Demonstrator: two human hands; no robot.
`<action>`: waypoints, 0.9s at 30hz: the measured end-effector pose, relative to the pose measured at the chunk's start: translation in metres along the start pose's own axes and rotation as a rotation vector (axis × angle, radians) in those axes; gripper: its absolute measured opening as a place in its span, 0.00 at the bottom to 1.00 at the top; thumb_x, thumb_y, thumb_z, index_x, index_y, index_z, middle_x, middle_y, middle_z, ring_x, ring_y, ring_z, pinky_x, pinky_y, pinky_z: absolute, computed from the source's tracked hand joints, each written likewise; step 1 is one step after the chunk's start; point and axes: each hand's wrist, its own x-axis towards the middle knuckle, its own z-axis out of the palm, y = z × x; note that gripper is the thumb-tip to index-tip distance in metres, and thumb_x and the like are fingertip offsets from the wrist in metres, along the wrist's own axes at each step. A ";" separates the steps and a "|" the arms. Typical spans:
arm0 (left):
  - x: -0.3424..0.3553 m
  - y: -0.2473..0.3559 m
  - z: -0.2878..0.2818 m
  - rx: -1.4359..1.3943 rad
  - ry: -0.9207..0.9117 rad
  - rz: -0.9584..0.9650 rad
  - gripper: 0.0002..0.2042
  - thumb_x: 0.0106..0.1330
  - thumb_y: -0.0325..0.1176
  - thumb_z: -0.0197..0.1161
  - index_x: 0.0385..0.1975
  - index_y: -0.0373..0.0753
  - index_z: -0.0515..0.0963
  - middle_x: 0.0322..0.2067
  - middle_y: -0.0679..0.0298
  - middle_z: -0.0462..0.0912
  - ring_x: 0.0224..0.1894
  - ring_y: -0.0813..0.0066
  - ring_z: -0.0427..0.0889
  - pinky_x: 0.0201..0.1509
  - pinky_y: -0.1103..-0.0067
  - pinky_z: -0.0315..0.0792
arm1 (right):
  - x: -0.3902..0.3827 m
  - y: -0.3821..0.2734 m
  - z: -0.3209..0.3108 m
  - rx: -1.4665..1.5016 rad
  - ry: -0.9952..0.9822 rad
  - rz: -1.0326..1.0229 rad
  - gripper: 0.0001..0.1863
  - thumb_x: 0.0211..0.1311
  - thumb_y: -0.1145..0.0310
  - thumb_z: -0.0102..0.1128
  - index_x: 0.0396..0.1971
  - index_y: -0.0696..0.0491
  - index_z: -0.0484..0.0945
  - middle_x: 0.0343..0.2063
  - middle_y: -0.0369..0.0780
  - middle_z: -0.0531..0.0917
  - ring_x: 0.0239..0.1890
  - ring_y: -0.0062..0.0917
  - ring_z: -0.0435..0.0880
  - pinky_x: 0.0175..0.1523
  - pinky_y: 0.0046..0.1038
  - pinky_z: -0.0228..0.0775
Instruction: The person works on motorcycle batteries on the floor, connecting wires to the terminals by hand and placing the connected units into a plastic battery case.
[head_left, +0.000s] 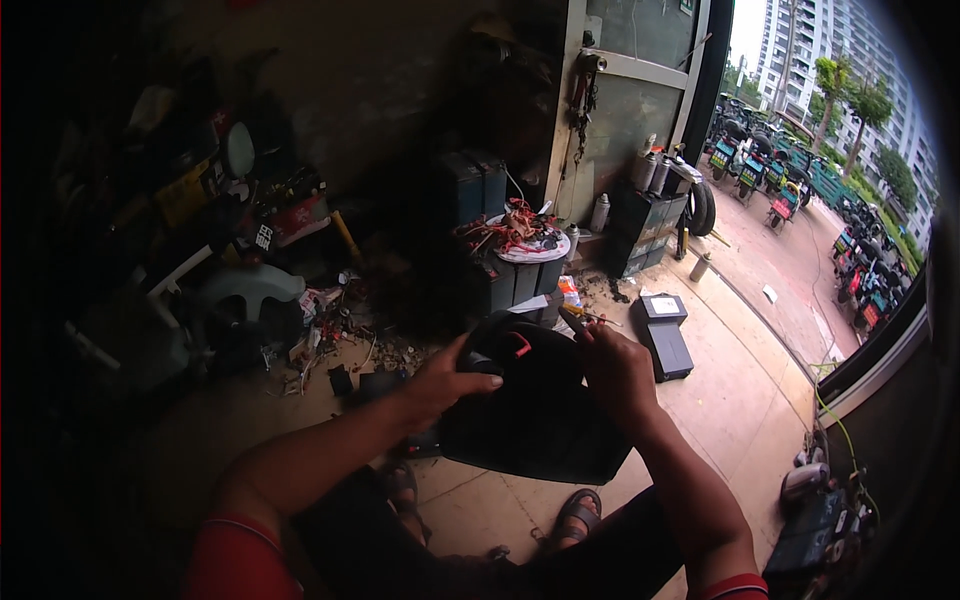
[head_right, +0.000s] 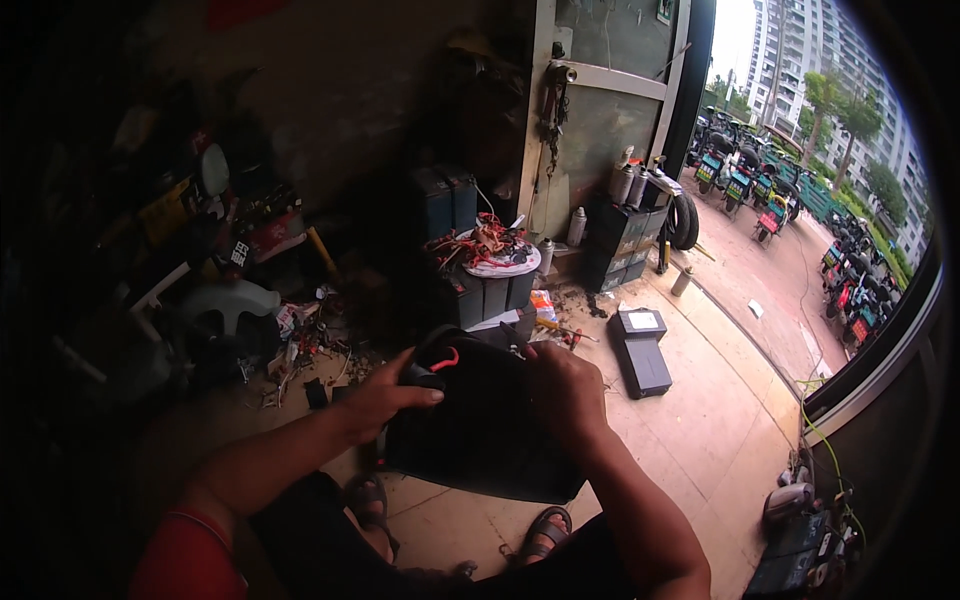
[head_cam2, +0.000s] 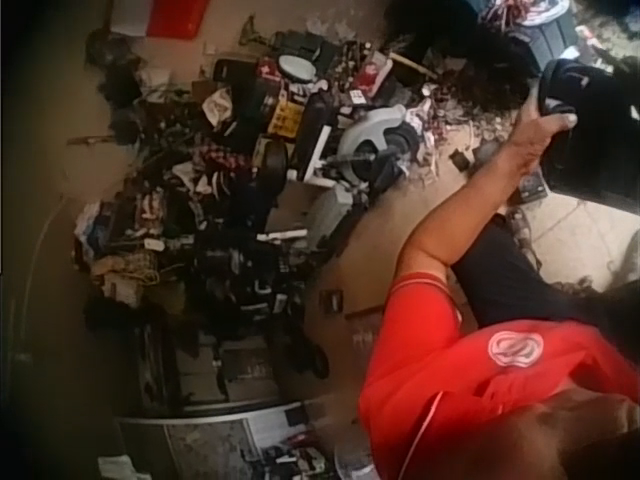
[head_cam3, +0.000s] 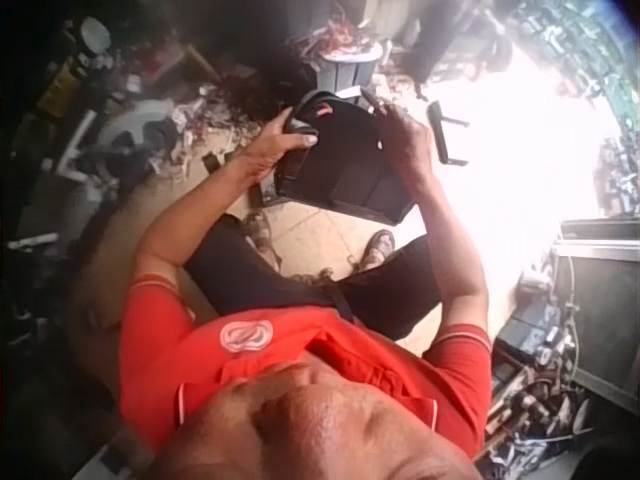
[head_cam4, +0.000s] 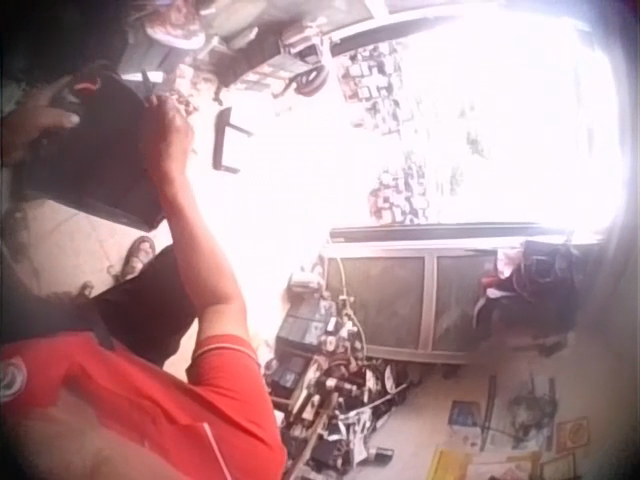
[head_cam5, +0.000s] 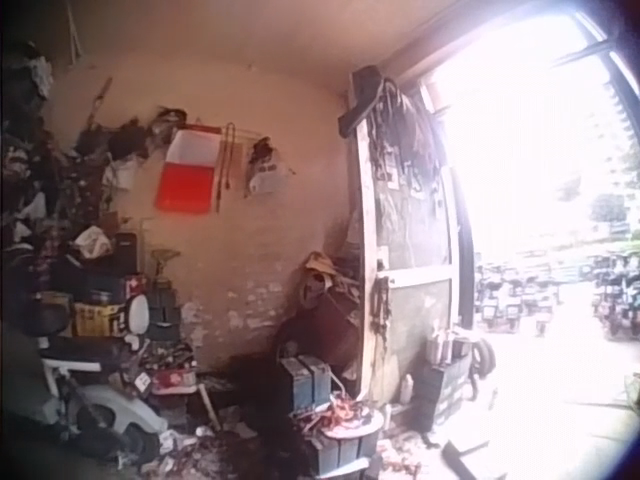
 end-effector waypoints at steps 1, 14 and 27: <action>0.001 0.001 0.000 -0.068 -0.002 -0.009 0.42 0.57 0.29 0.71 0.71 0.38 0.55 0.50 0.56 0.77 0.46 0.67 0.82 0.50 0.74 0.79 | 0.001 0.000 0.001 0.068 0.011 0.045 0.09 0.63 0.65 0.65 0.33 0.56 0.80 0.24 0.47 0.83 0.26 0.41 0.83 0.30 0.36 0.72; 0.028 -0.024 -0.025 -0.208 0.180 0.061 0.41 0.48 0.19 0.68 0.68 0.36 0.61 0.52 0.57 0.76 0.50 0.66 0.80 0.51 0.73 0.79 | -0.020 -0.037 -0.006 1.134 -0.702 0.869 0.20 0.73 0.58 0.56 0.58 0.52 0.72 0.33 0.38 0.82 0.33 0.24 0.84 0.37 0.25 0.79; 0.013 -0.002 -0.015 -0.323 -0.046 -0.028 0.38 0.50 0.16 0.64 0.66 0.37 0.62 0.47 0.54 0.80 0.45 0.63 0.84 0.52 0.69 0.82 | -0.017 -0.065 -0.001 1.246 -0.816 0.891 0.16 0.72 0.64 0.56 0.55 0.54 0.75 0.39 0.38 0.85 0.40 0.25 0.85 0.48 0.27 0.79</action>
